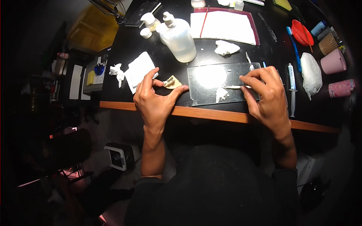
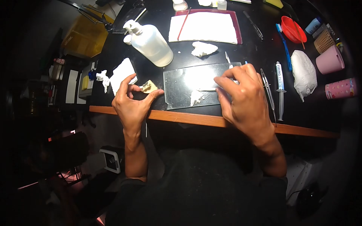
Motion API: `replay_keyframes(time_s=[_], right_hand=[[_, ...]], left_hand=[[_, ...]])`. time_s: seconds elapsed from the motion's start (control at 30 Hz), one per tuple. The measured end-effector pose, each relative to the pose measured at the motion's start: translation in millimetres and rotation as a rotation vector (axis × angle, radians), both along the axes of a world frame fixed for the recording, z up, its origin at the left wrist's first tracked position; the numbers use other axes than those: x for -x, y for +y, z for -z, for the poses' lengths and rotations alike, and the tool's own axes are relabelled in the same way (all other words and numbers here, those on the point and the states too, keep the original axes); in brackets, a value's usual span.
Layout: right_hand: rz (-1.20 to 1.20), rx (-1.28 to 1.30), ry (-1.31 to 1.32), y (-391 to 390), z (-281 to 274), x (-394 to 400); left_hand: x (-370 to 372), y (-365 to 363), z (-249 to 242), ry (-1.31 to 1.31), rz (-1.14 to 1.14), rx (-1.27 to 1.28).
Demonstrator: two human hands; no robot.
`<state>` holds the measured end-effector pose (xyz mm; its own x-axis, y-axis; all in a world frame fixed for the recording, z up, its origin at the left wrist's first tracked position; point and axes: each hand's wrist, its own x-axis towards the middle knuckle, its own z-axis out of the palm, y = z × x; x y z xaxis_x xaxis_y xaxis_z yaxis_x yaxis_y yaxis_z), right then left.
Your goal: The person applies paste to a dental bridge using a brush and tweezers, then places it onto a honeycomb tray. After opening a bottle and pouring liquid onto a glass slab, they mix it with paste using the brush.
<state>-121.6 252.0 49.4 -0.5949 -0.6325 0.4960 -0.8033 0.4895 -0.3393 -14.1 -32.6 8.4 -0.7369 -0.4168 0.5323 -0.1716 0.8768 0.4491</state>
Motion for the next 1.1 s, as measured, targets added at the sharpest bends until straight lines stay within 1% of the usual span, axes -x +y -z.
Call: replay_keyframes(time_s=[0.1,0.13,0.17,0.23,0.3,0.33,0.4,0.43,0.5,0.53,0.57,0.6,0.63,0.7,0.73,0.77,0.83,0.87,0.93,0.97,1.03,1.1], right_hand=[[-0.045,0.093,-0.069,-21,-6,11],[-0.060,0.129,-0.052,-34,-9,18],[-0.092,0.131,-0.049,-45,-13,25],[-0.083,0.117,-0.150,-73,-18,35],[-0.104,0.259,0.064,-106,5,56],[-0.094,0.220,-0.066,-118,-2,58],[-0.071,0.139,-0.326,-137,-17,58],[-0.079,0.168,-0.334,-144,-16,63],[-0.097,0.214,-0.355,-155,-8,71],[-0.071,0.203,-0.365,-155,-13,69],[-0.113,0.254,-0.362,-148,-21,65],[-0.158,0.301,-0.359,-138,-29,58],[-0.210,0.347,-0.356,-129,-36,52],[-0.375,0.397,-0.340,-100,-49,39],[-0.487,0.443,-0.517,-84,-57,20],[-0.552,0.376,-0.557,-70,-58,6],[-0.676,0.235,-0.637,-43,-60,-20],[-0.680,0.174,-0.673,-37,-60,-35],[-0.753,0.230,-0.739,-28,-36,-55],[-0.733,0.150,-0.844,-20,-33,-62],[-0.740,0.283,-0.911,-13,-13,-74],[-0.721,0.284,-0.898,-7,-4,-76]], left_hand=[[0,-2,4,0.016,0.016,0.001],[-1,-3,3,0.024,0.028,0.015],[-2,-4,2,0.037,0.042,0.028],[-5,-5,-2,0.049,0.050,0.006],[-15,-8,-9,0.041,0.033,-0.062],[-22,-8,-16,0.018,0.026,-0.144],[-34,-15,-19,0.125,0.060,-0.319],[-38,-19,-21,0.183,0.080,-0.409],[-49,-26,-26,0.253,0.153,-0.344],[-57,-24,-31,0.246,0.145,-0.410],[-64,-20,-39,0.239,0.139,-0.479],[-71,-20,-42,0.269,0.192,-0.514],[-74,-23,-40,0.356,0.310,-0.594],[-85,-19,-48,0.438,0.429,-0.683],[-86,-15,-54,0.452,0.485,-0.682],[-87,-12,-54,0.457,0.530,-0.663],[-84,13,-66,0.445,0.606,-0.726],[-81,21,-65,0.398,0.723,-0.725],[-77,31,-61,0.271,0.949,-0.742],[-75,35,-57,0.197,1.056,-0.755],[-72,47,-45,0.211,1.109,-0.946],[-66,51,-32,0.263,1.169,-1.092]])
